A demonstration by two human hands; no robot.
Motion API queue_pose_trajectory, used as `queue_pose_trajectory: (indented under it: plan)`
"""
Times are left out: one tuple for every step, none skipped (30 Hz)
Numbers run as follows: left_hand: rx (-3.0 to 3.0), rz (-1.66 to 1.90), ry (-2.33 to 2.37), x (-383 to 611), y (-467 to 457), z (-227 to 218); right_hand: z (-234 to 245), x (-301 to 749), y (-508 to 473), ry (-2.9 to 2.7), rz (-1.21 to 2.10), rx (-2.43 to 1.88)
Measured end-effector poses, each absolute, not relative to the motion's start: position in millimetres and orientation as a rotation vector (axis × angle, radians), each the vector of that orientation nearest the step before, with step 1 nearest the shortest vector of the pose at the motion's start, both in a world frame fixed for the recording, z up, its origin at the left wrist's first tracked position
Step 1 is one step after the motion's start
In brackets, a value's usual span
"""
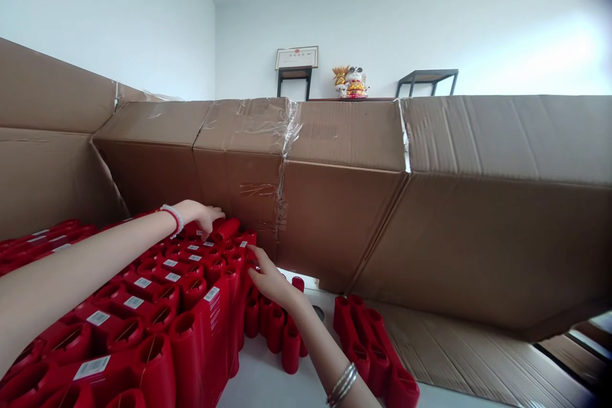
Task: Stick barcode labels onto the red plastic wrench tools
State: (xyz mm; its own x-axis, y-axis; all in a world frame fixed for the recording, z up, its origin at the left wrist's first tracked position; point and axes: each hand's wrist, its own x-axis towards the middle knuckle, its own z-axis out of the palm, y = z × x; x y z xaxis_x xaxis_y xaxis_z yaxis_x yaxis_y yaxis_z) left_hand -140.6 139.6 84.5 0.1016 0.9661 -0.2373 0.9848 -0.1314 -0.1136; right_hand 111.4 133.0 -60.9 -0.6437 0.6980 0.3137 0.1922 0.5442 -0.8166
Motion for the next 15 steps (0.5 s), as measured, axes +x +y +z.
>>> queue_pose_trajectory:
  plan:
    - [2.281,-0.382,2.001,-142,140,85,-61,111,133,-2.148,1.031,-0.715]
    - [2.286,-0.369,1.981,-143,140,86,-62,111,134,-2.149,1.032,-0.715]
    - [2.292,-0.355,1.962,-144,140,88,-63,110,134,-2.15,1.034,-0.714]
    - [2.301,-0.34,1.945,-146,140,89,-63,110,134,-2.151,1.037,-0.712]
    - [2.312,-0.323,1.932,-147,139,91,-64,109,134,-2.152,1.041,-0.708]
    - [2.324,-0.309,1.924,-147,139,92,-64,109,135,-2.155,1.046,-0.705]
    - [2.337,-0.296,1.919,-145,139,93,-64,108,135,-2.157,1.05,-0.703]
    - [2.346,-0.289,1.916,-143,139,93,-64,108,135,-2.159,1.052,-0.702]
    - [2.352,-0.288,1.913,-139,138,93,-64,108,136,-2.16,1.054,-0.702]
    - [2.356,-0.289,1.908,-135,138,92,-64,108,136,-2.162,1.055,-0.704]
    - [2.358,-0.295,1.901,-129,138,92,-65,108,137,-2.163,1.057,-0.705]
    - [2.359,-0.303,1.892,-124,139,91,-66,108,137,-2.163,1.061,-0.705]
    - [2.358,-0.313,1.884,-118,139,89,-66,108,138,-2.163,1.066,-0.704]
    - [2.354,-0.325,1.879,-114,140,89,-67,108,138,-2.161,1.073,-0.704]
    - [2.349,-0.338,1.874,-110,141,88,-69,108,139,-2.159,1.079,-0.705]
